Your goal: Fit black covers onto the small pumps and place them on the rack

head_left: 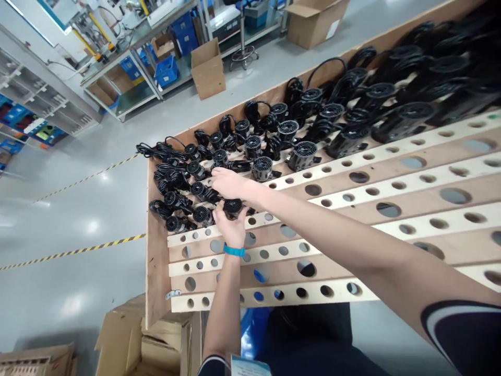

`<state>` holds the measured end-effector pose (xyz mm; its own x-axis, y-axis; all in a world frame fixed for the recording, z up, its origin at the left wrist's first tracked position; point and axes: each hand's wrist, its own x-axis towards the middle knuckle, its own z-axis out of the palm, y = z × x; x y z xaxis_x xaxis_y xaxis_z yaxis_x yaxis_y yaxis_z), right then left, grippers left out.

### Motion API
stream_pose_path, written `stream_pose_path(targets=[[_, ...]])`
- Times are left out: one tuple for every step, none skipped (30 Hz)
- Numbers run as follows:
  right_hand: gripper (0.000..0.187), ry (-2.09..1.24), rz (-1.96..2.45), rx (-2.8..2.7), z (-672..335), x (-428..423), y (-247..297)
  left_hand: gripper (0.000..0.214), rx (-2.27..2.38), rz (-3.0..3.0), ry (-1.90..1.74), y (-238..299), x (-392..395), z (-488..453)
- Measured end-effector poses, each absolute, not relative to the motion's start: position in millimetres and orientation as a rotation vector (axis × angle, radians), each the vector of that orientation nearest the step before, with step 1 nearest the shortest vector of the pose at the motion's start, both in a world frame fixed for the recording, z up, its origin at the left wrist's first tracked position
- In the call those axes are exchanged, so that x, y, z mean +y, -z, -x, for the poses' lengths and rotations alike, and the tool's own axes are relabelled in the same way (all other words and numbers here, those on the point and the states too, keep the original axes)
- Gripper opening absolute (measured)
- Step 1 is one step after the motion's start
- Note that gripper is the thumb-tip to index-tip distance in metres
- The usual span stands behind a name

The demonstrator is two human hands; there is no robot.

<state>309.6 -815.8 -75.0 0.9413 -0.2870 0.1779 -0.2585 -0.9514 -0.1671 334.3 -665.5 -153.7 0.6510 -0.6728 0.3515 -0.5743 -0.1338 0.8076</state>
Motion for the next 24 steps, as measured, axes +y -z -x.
stream_pose_path(targets=[[0.017, 0.323, 2.943, 0.422, -310, -814, 74, 0.067, -1.017, -1.826, 0.096, 153, -666, -335], [0.018, 0.349, 2.93, 0.423, -309, -813, 73, 0.067, -1.028, -1.845, 0.075, 153, -667, -336], [0.021, 0.379, 2.917, 0.42, -307, -811, 71, 0.067, -1.034, -1.864, 0.057, 152, -668, -336], [0.025, 0.413, 2.905, 0.417, -304, -809, 69, 0.067, -1.036, -1.877, 0.042, 151, -669, -336], [0.029, 0.446, 2.893, 0.415, -299, -807, 66, 0.067, -1.035, -1.885, 0.03, 150, -670, -335], [0.032, 0.473, 2.886, 0.416, -294, -806, 64, 0.066, -1.032, -1.889, 0.021, 149, -671, -335], [0.033, 0.503, 2.875, 0.422, -286, -804, 62, 0.064, -1.032, -1.895, 0.013, 148, -672, -334], [0.033, 0.542, 2.855, 0.435, -277, -802, 61, 0.063, -1.039, -1.9, 0.012, 147, -672, -334], [0.032, 0.593, 2.824, 0.451, -266, -800, 61, 0.062, -1.052, -1.905, 0.019, 146, -673, -334], [0.031, 0.653, 2.785, 0.466, -254, -797, 62, 0.062, -1.073, -1.908, 0.033, 145, -673, -335], [0.029, 0.721, 2.738, 0.485, -240, -794, 64, 0.061, -1.097, -1.912, 0.051, 144, -673, -336], [0.028, 0.786, 2.689, 0.507, -224, -789, 67, 0.061, -1.121, -1.917, 0.07, 143, -673, -338], [0.028, 0.835, 2.647, 0.533, -207, -782, 71, 0.061, -1.14, -1.924, 0.087, 141, -673, -341], [0.029, 0.875, 2.609, 0.574, -189, -773, 76, 0.061, -1.152, -1.932, 0.098, 140, -672, -344], [0.031, 0.895, 2.572, 0.627, -169, -763, 82, 0.06, -1.156, -1.941, 0.102, 138, -672, -348], [0.034, 0.913, 2.527, 0.689, -148, -752, 88, 0.06, -1.153, -1.949, 0.101, 135, -671, -352], [0.035, 0.93, 2.482, 0.767, -125, -739, 95, 0.06, -1.146, -1.952, 0.095, 132, -672, -354], [0.035, 0.943, 2.44, 0.857, -101, -725, 103, 0.06, -1.141, -1.948, 0.09, 128, -672, -354], [0.034, 0.941, 2.417, 0.952, -75, -709, 109, 0.06, -1.145, -1.932, 0.092, 123, -674, -350], [0.034, 0.939, 2.405, 1.062, -48, -691, 114, 0.059, -1.165, -1.902, 0.107, 118, -678, -340], [0.034, 0.942, 2.395, 1.182, -20, -671, 116, 0.058, -1.204, -1.854, 0.141, 113, -682, -324], [0.034, 0.938, 2.381, 1.309, 7, -647, 115, 0.057, -1.265, -1.784, 0.198, 107, -686, -301], [0.034, 0.933, 2.37, 1.428, 32, -619, 110, 0.056, -1.347, -1.691, 0.276, 102, -689, -270], [0.033, 0.93, 2.36, 1.552, 54, -589, 102, 0.055, -1.443, -1.571, 0.372, 97, -689, -233]])
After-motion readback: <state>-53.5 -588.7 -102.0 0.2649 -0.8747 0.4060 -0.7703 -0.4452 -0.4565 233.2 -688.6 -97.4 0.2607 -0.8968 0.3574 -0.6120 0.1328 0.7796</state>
